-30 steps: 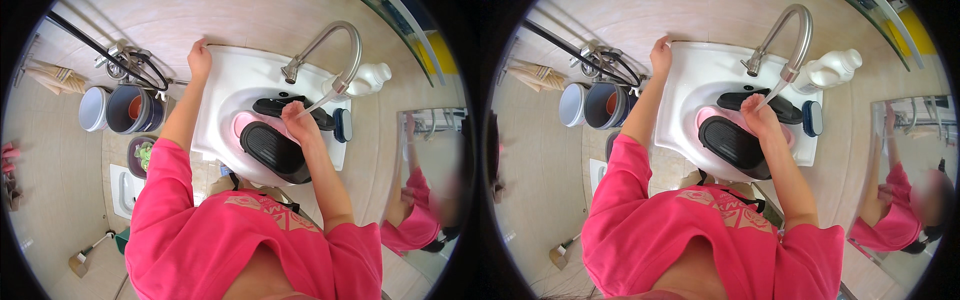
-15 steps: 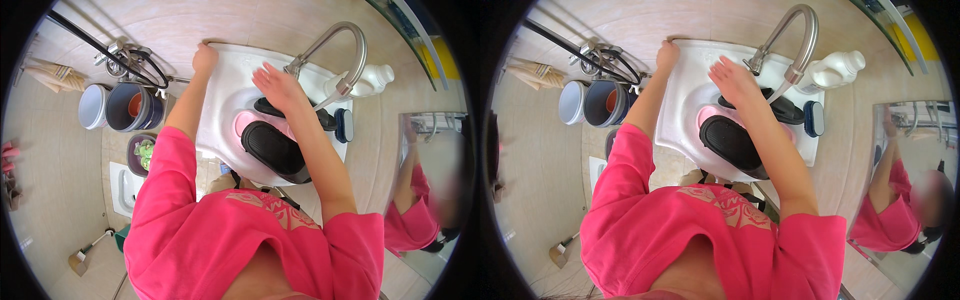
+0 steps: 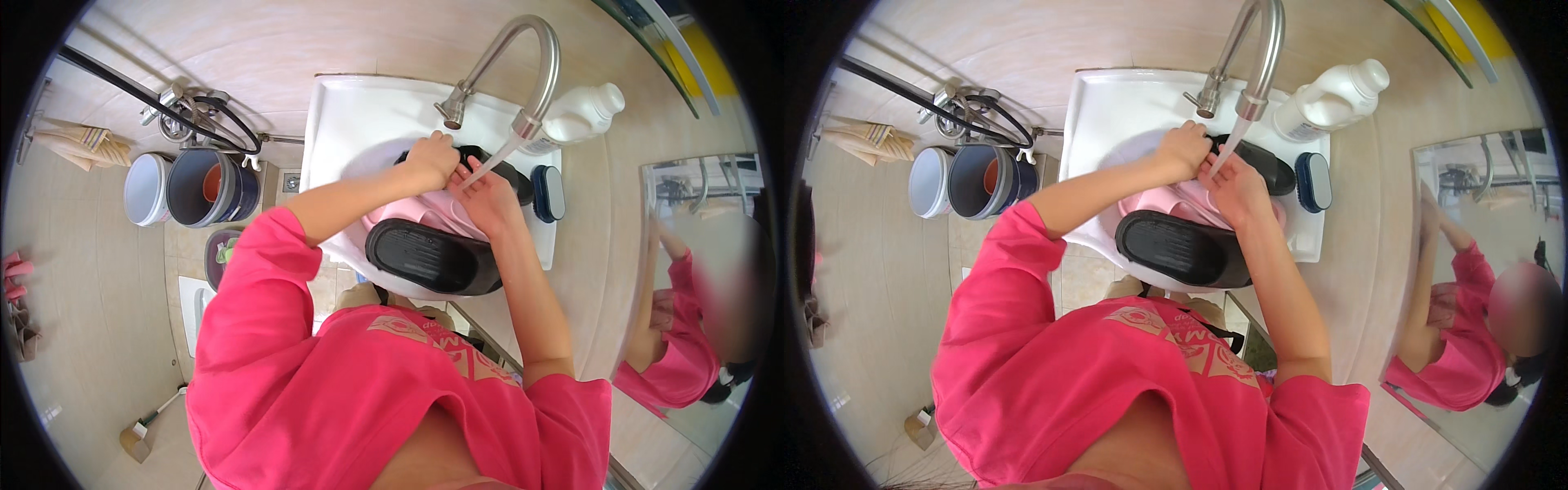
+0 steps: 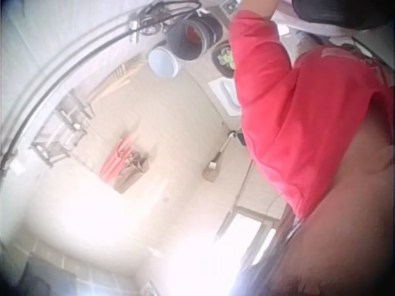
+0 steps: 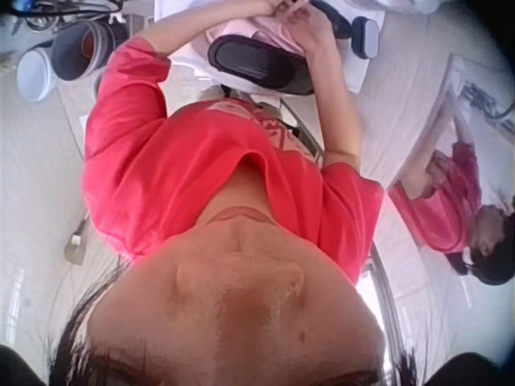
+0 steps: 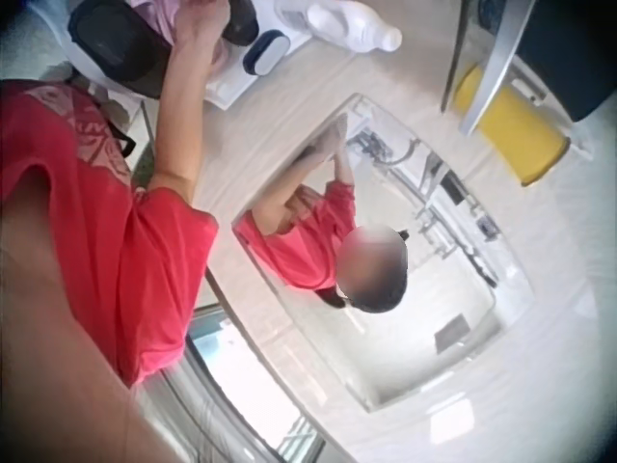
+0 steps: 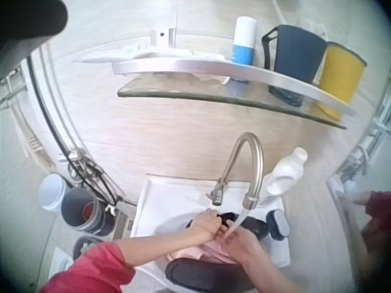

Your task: The person washes several pairs of slippers in a bathroom sink. They first rinse a pair of green slippers, then scrub a pair of black slippers with a brush under running water, and finally rinse them. The slippers are handled one at a time and placed back in the sink or basin.

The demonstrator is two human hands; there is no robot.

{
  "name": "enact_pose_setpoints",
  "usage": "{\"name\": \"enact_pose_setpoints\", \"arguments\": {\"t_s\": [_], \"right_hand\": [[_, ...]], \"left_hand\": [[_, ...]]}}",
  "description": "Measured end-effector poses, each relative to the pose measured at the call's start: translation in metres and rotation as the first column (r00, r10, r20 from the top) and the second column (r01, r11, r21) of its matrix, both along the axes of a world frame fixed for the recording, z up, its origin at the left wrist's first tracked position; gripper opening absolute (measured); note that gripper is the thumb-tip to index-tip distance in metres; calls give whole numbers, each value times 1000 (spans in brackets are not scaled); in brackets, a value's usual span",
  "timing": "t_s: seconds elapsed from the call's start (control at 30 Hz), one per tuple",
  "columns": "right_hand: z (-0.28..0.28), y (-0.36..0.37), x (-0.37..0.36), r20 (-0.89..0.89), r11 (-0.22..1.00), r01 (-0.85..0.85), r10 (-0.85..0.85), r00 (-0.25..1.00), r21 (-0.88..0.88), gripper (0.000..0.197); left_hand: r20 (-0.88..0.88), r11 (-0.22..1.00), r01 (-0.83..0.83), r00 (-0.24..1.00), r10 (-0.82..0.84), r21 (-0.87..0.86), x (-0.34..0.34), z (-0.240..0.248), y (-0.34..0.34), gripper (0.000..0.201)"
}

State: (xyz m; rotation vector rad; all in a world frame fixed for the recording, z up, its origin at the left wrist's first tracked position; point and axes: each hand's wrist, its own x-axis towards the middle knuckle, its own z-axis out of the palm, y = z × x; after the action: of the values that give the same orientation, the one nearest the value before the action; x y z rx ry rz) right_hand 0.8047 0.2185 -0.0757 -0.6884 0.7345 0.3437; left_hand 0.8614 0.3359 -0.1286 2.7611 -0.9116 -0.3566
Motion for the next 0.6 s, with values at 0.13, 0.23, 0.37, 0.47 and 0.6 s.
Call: {"name": "enact_pose_setpoints", "arguments": {"t_s": [0.13, 0.23, 0.37, 0.47, 0.6], "right_hand": [[1, -16, -7, 118, 969, -95, 125, 985, -229, 32], [-12, -29, -6, 141, 943, -102, 154, 978, -317, 27], [-18, -37, 0, 93, 956, -72, 103, 990, -285, 27], [-20, -38, 4, 73, 951, -97, 123, 990, -293, 28], [-13, -34, 1, 103, 972, -132, 155, 983, -195, 28]], "left_hand": [[-193, 995, 57, 980, -40, 83, 5, 23, -28, 20], [-202, 900, 137, 978, -55, 415, -3, 55, -58, 19], [-152, 865, 229, 972, -179, 447, -5, 60, -59, 19], [-275, 975, -21, 958, 83, 221, -10, 48, -49, 21], [-183, 959, 283, 944, -273, 28, -18, 64, -7, 26]]}}
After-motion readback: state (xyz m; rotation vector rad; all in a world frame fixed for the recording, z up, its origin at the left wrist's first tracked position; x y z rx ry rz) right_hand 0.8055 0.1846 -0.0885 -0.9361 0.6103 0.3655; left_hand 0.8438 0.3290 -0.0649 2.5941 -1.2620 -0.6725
